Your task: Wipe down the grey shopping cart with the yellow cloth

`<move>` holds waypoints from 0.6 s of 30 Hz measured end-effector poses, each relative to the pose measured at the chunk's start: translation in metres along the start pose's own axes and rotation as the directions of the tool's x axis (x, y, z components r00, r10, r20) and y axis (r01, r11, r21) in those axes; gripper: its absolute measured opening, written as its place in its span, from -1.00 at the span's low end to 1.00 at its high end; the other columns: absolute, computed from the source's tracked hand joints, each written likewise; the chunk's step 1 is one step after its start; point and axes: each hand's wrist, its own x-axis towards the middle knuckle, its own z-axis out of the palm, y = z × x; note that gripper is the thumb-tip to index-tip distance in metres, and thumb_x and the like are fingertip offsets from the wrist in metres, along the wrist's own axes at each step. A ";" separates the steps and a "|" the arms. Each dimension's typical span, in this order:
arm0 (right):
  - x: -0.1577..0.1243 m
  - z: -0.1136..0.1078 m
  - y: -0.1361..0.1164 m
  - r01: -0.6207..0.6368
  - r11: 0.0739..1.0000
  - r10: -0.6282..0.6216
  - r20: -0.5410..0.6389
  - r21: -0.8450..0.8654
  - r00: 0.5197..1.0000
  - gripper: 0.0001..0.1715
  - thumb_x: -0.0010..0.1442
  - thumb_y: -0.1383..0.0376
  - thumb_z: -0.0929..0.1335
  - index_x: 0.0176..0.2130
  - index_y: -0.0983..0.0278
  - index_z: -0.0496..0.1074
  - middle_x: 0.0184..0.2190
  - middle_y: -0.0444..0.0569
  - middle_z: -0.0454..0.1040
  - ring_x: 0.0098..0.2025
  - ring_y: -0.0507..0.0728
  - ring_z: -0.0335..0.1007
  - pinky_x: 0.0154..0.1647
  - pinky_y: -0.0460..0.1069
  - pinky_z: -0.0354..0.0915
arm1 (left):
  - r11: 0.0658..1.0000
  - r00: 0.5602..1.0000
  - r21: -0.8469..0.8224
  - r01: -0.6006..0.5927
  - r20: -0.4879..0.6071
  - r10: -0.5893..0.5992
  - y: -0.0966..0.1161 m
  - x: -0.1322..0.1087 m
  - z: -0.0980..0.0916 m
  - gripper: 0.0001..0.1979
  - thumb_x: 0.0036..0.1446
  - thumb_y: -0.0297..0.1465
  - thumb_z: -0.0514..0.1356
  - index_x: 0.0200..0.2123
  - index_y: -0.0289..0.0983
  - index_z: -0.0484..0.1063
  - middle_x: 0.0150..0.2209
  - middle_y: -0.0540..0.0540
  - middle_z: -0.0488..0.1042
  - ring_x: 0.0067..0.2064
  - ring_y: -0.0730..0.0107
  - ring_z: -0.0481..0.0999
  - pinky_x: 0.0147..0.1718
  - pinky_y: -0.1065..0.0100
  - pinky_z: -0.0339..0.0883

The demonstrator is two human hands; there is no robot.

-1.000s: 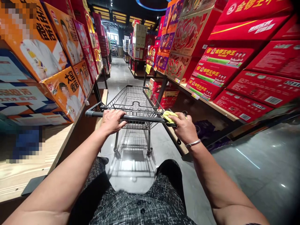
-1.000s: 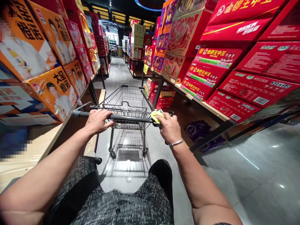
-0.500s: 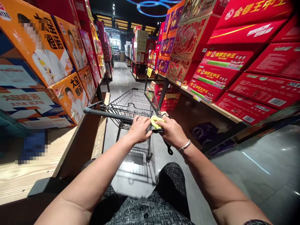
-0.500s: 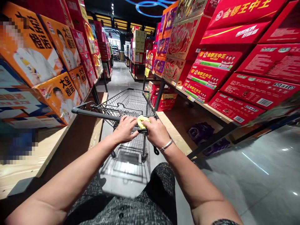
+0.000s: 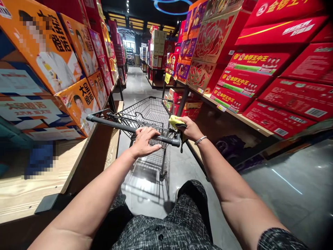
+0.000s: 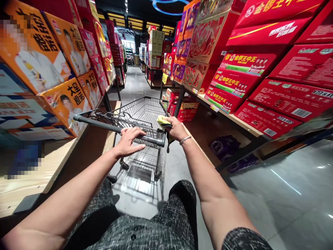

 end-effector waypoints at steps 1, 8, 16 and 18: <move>0.007 0.007 0.006 -0.036 0.999 0.036 -0.013 0.041 0.999 -0.58 0.13 0.12 0.44 -0.05 0.26 0.58 -0.05 0.07 0.51 0.01 0.23 0.47 0.15 0.16 0.37 | 1.000 1.000 0.003 0.011 -0.001 -0.011 -0.002 -0.003 -0.003 -0.61 0.09 -0.08 0.28 -0.07 -0.13 0.48 -0.08 -0.03 0.54 0.06 0.12 0.44 0.19 0.03 -0.02; -0.009 0.057 -0.005 -0.145 0.881 0.161 0.002 0.450 0.987 -0.49 0.11 -0.11 0.45 -0.16 0.23 0.49 -0.21 -0.05 0.51 -0.12 0.16 0.43 0.03 0.12 0.40 | 0.994 0.993 0.032 0.108 -0.040 -0.107 -0.027 -0.019 -0.028 -0.66 0.16 -0.03 0.22 -0.22 -0.16 0.49 -0.20 -0.02 0.55 -0.04 0.17 0.45 0.19 0.04 -0.01; -0.033 0.049 -0.045 0.145 0.918 -0.136 -0.049 0.370 0.989 -0.62 0.21 -0.06 0.47 -0.14 0.14 0.58 -0.08 0.03 0.53 0.05 0.22 0.43 0.17 0.16 0.33 | 0.976 0.981 0.105 0.190 0.020 -0.193 -0.007 -0.013 -0.029 -0.67 0.30 -0.05 0.12 -0.30 -0.17 0.44 -0.21 -0.02 0.58 -0.03 0.16 0.48 0.29 -0.11 -0.15; -0.020 0.047 -0.034 0.091 0.913 -0.105 0.014 0.397 0.994 -0.56 0.13 -0.08 0.51 -0.15 0.17 0.57 -0.09 0.01 0.53 0.02 0.21 0.44 0.15 0.13 0.34 | 0.988 0.986 0.102 0.120 0.105 -0.130 0.017 -0.010 -0.019 -0.69 0.36 -0.09 0.07 -0.19 -0.15 0.48 -0.15 -0.02 0.61 0.02 0.15 0.49 0.30 -0.12 -0.17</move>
